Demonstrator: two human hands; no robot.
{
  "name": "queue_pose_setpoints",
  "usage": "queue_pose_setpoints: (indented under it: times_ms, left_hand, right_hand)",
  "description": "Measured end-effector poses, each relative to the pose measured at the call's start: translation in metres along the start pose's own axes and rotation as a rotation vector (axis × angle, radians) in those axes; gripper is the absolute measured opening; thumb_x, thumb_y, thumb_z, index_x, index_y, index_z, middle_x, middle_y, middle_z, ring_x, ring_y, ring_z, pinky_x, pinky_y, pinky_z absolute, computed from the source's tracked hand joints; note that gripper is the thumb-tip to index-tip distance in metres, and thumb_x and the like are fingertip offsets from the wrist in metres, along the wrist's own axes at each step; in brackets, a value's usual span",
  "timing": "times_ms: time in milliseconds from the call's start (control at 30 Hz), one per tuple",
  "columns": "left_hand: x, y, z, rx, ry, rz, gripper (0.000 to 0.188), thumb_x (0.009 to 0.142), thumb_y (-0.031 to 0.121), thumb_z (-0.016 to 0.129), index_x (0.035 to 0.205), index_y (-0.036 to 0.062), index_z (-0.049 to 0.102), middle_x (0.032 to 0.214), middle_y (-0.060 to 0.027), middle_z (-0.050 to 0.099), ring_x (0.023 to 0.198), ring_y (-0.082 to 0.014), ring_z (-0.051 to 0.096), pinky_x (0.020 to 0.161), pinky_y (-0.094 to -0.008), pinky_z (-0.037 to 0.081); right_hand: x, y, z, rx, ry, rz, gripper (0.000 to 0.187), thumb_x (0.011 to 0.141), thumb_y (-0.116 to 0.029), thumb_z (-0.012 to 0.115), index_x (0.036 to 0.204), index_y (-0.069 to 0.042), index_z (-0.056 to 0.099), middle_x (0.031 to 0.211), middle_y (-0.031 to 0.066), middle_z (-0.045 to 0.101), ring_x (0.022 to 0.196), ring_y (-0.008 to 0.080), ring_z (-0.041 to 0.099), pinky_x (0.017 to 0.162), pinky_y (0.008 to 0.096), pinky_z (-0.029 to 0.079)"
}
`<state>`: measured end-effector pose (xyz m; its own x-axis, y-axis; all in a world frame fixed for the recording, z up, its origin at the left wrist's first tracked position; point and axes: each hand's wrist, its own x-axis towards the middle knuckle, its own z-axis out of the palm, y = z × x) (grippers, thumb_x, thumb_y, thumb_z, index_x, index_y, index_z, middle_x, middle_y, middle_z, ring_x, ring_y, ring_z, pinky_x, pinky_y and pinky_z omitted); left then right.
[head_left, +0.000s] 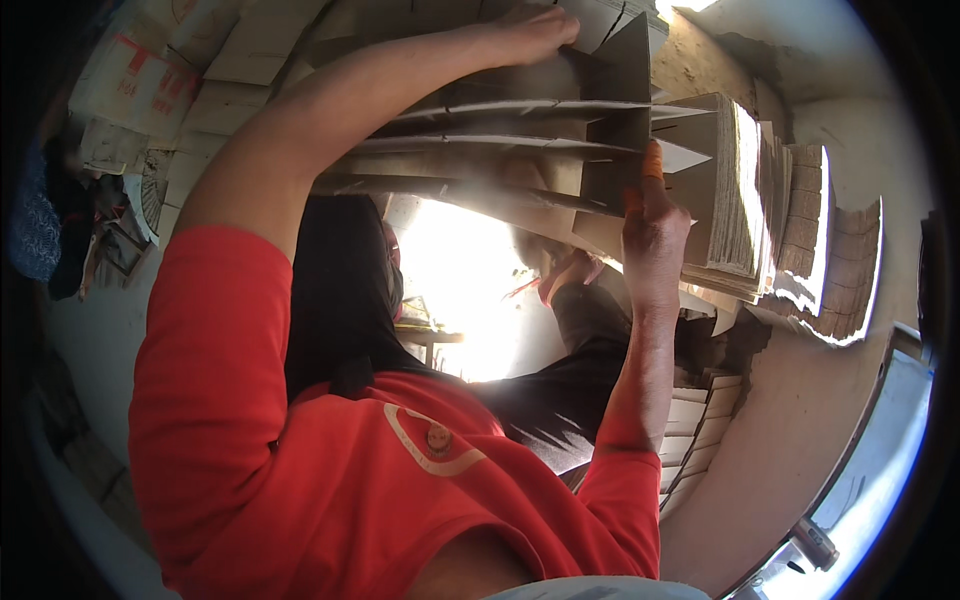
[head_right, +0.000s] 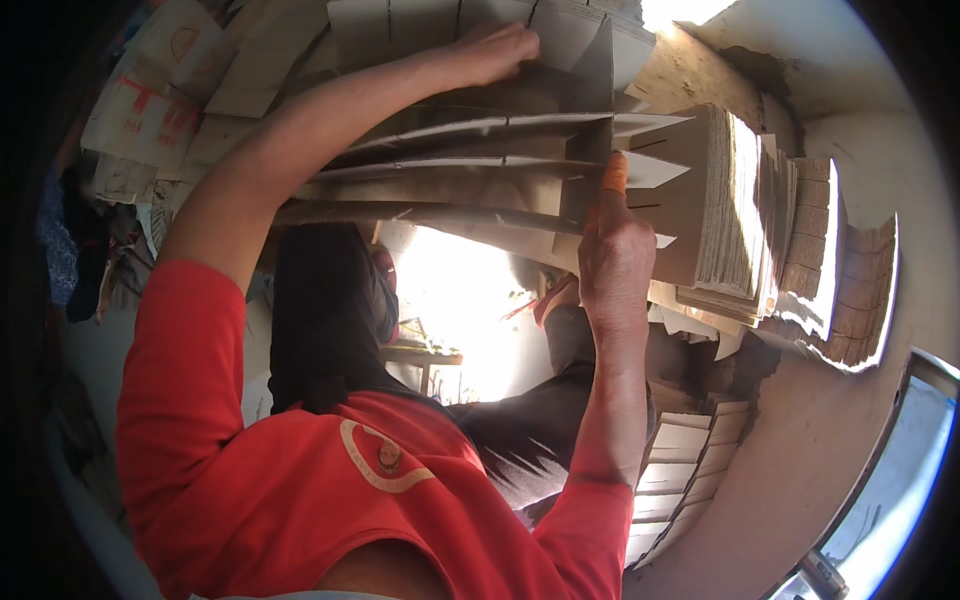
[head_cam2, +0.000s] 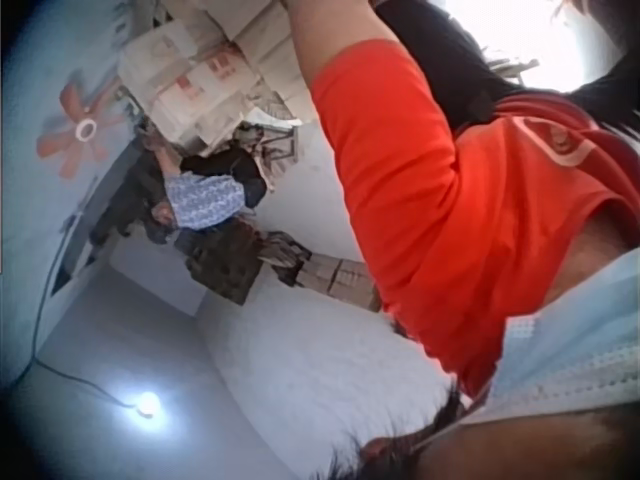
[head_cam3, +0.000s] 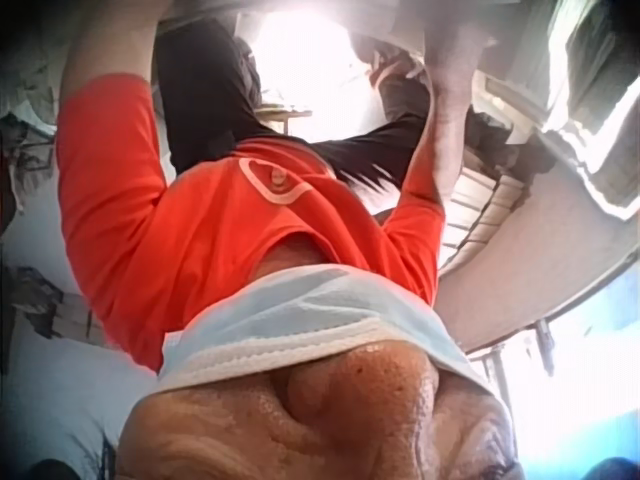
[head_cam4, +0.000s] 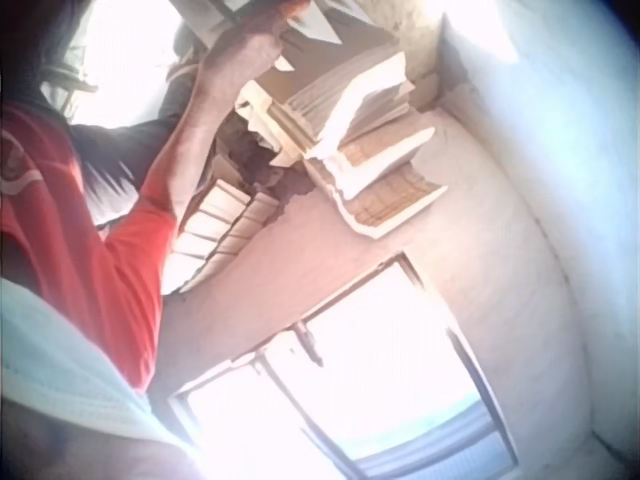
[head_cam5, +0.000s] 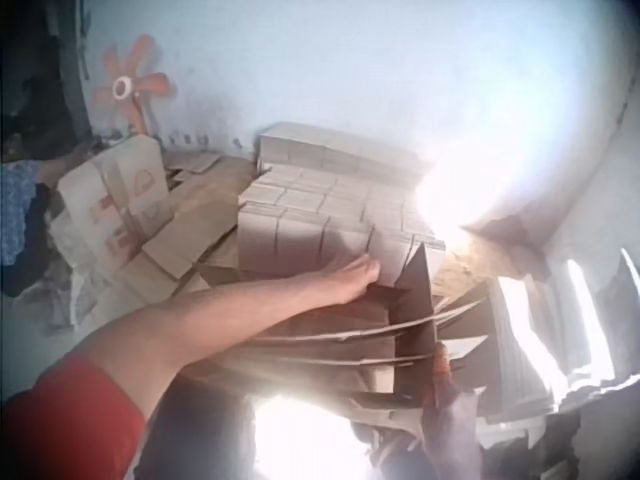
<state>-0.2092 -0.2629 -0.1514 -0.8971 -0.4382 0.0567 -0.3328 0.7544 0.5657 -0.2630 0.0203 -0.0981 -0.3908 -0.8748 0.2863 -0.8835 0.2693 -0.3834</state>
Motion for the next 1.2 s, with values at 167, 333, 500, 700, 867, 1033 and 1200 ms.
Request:
queue_pose_setpoints:
  times_ms: [167, 333, 500, 700, 867, 1033, 1200]
  left_hand:
    - [-0.01, 0.011, -0.007, -0.153, 0.053, 0.012, 0.021, 0.075, 0.018, 0.065, 0.084, -0.0002, 0.062, 0.068, -0.0137, 0.059, 0.064, -0.0257, 0.059, 0.057, -0.0374, 0.045]
    - [-0.05, 0.056, -0.053, 0.09, -0.143, 0.159, 0.051, 0.067, 0.04, 0.075, 0.092, -0.003, 0.063, 0.077, -0.0145, 0.062, 0.068, -0.027, 0.06, 0.061, -0.0384, 0.046]
    - [-0.092, 0.059, -0.059, 0.212, -0.364, 0.213, 0.028, 0.066, 0.015, 0.069, 0.08, -0.0051, 0.055, 0.067, -0.0174, 0.053, 0.063, -0.0327, 0.053, 0.057, -0.039, 0.043]
    - [-0.094, 0.024, -0.061, 0.179, 0.006, 0.403, 0.018, 0.072, -0.009, 0.055, 0.069, -0.0043, 0.038, 0.062, -0.0169, 0.037, 0.057, -0.0313, 0.036, 0.056, -0.0432, 0.037]
    - [-0.082, 0.032, -0.086, 0.047, -0.303, 0.478, 0.017, 0.073, 0.003, 0.062, 0.073, -0.0061, 0.048, 0.061, -0.0136, 0.043, 0.056, -0.027, 0.041, 0.054, -0.0404, 0.039]
    - [-0.07, 0.039, -0.082, 0.041, -0.142, 0.535, 0.02, 0.073, 0.01, 0.064, 0.08, -0.0057, 0.053, 0.073, -0.0159, 0.051, 0.065, -0.0293, 0.049, 0.058, -0.0403, 0.043]
    - [-0.06, 0.029, -0.072, 0.07, -0.061, 0.487, 0.027, 0.074, 0.017, 0.066, 0.087, -0.0052, 0.059, 0.085, -0.0181, 0.059, 0.073, -0.0317, 0.057, 0.062, -0.0402, 0.047]
  right_hand:
    - [-0.001, -0.003, -0.006, -0.072, -0.013, 0.049, 0.053, 0.078, 0.009, 0.052, 0.13, 0.0, 0.045, 0.059, 0.0184, 0.05, 0.048, 0.0254, 0.051, 0.048, 0.0329, 0.04]
    - [-0.003, 0.01, -0.001, -0.018, 0.026, 0.095, 0.055, 0.077, 0.01, 0.054, 0.129, -0.007, 0.049, 0.062, 0.0187, 0.05, 0.048, 0.0189, 0.046, 0.048, 0.0232, 0.036]
    - [-0.003, 0.007, 0.004, -0.041, 0.086, 0.029, 0.053, 0.079, 0.008, 0.054, 0.129, -0.007, 0.049, 0.061, 0.0169, 0.05, 0.047, 0.0188, 0.046, 0.048, 0.0224, 0.035]
    - [-0.007, -0.005, -0.004, -0.056, -0.04, 0.033, 0.055, 0.078, 0.009, 0.051, 0.131, -0.005, 0.046, 0.06, 0.0156, 0.051, 0.049, 0.0237, 0.051, 0.048, 0.0313, 0.039]
    - [-0.018, -0.007, -0.003, -0.082, -0.046, 0.041, 0.057, 0.075, 0.013, 0.049, 0.13, -0.003, 0.046, 0.06, 0.0144, 0.052, 0.049, 0.0244, 0.055, 0.049, 0.0334, 0.044]
    - [-0.027, -0.009, 0.003, -0.049, 0.024, 0.091, 0.057, 0.075, 0.014, 0.051, 0.129, -0.004, 0.049, 0.059, 0.0134, 0.051, 0.049, 0.0219, 0.053, 0.05, 0.03, 0.045]
    - [-0.029, 0.0, 0.006, -0.043, 0.029, -0.004, 0.056, 0.08, 0.011, 0.053, 0.133, -0.007, 0.046, 0.059, 0.0116, 0.048, 0.048, 0.0166, 0.049, 0.049, 0.0268, 0.043]
